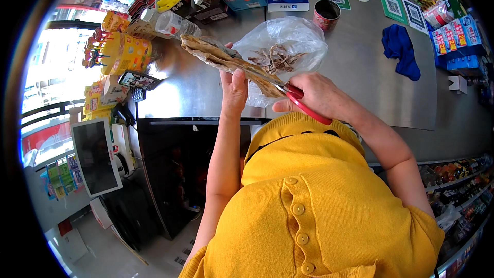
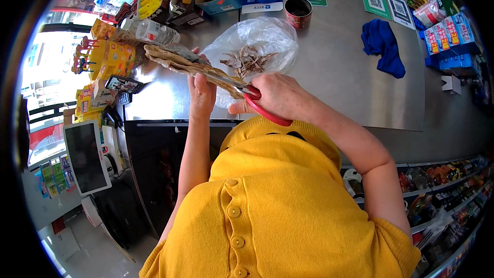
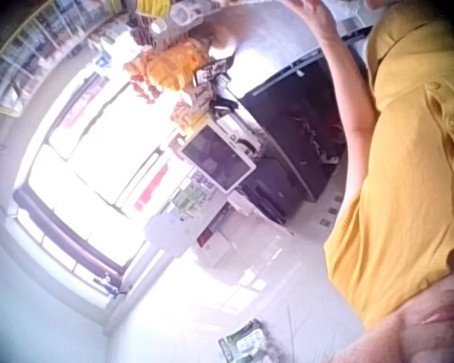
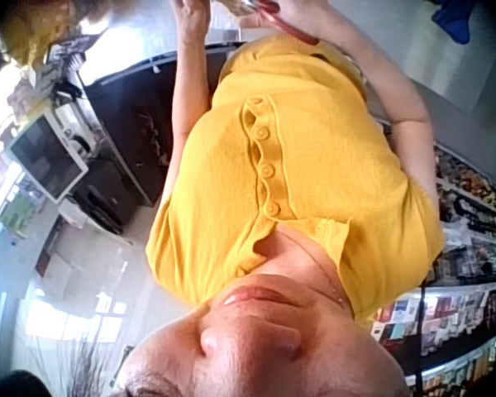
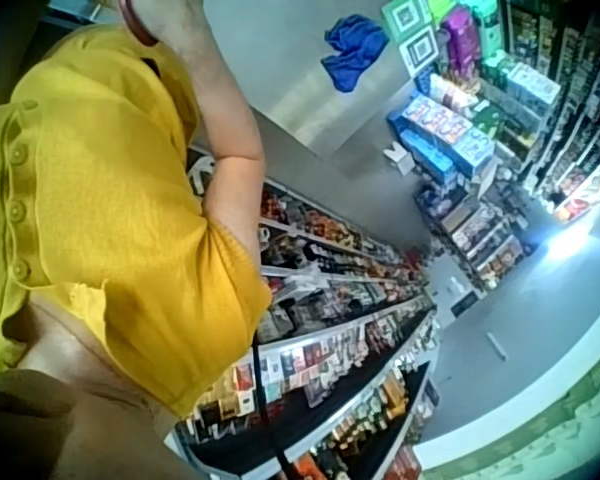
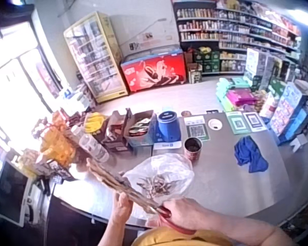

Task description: The person uses red-handled scissors to cut a large piece of dried fish into smaller strips. They hold the fish with their left hand and cut with their right hand, placing the cut pieces into a clear plastic bag on the counter. The person occasionally adjusts the fish to access different sections for cutting.

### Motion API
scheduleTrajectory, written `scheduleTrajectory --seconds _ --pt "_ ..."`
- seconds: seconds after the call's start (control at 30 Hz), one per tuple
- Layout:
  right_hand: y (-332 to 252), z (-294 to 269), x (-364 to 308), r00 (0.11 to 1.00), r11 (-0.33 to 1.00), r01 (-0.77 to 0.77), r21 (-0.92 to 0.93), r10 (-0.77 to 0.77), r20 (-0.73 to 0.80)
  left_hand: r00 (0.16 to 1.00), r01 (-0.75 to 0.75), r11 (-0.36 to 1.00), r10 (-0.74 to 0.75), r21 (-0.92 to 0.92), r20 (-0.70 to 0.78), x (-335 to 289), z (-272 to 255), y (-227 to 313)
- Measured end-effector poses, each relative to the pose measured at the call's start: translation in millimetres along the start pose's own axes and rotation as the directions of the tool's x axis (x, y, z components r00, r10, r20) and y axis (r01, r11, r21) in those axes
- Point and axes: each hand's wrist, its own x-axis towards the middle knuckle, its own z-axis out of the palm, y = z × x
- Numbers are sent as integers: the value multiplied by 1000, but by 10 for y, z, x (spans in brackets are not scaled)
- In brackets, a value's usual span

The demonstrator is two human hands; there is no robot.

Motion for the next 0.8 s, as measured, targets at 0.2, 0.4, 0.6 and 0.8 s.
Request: scheduleTrajectory --seconds 0.2,0.4,0.6,0.8 --pt "60 -21 -22 998 990 -48 133 43 38 998 -67 997 67 41 0 -10 82 -13" --pt "25 -119 -159 997 998 -60 7 59 40 978 -138 988 125 -68 -169 71 -137 -32" --pt "57 -69 4 951 916 80 392 47 -304 996 -82 994 78 -69 -49 57 36 22" --pt "33 38 476 945 914 178 366 -55 -322 999 -45 999 45 8 -2 61 207 -51"
